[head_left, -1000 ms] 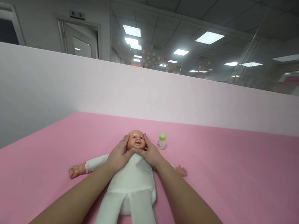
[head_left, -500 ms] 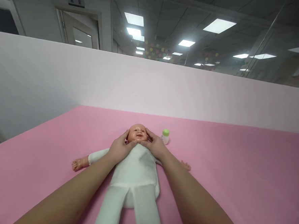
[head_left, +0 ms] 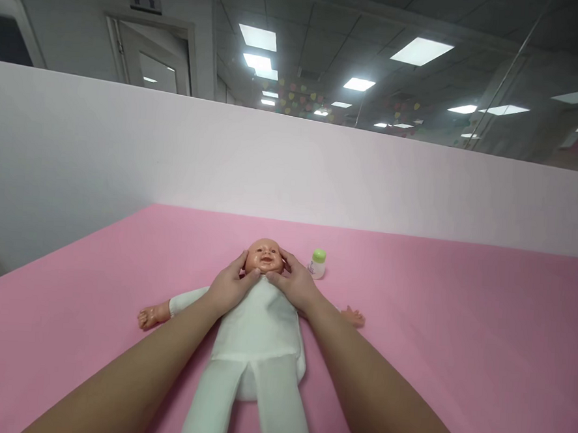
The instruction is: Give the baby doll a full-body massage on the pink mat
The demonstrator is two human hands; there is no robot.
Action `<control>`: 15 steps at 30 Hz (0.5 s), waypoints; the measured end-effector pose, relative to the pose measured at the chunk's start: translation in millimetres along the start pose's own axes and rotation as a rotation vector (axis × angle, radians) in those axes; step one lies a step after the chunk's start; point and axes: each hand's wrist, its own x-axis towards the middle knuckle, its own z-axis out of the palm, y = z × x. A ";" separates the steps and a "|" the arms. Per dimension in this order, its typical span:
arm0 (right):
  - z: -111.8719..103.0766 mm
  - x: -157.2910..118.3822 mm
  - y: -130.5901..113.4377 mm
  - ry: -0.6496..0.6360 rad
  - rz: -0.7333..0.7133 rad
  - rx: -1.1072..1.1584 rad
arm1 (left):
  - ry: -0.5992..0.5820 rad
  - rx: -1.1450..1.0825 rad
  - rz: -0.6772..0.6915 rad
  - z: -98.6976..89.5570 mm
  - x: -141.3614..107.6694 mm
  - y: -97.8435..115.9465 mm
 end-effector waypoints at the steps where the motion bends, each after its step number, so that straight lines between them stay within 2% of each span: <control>1: 2.2 -1.0 1.1 0.014 -0.017 -0.060 | -0.007 0.048 -0.001 0.4 -1.4 2.2; 4: 5.8 -1.6 5.8 0.069 -0.055 -0.230 | -0.017 0.156 -0.001 0.8 -4.7 7.7; 6: 5.5 0.1 10.3 0.074 -0.061 -0.256 | -0.019 0.176 0.005 0.7 -5.1 8.6; 15: -4.9 9.5 21.9 0.017 0.023 -0.028 | -0.001 0.035 0.006 1.0 4.8 -9.7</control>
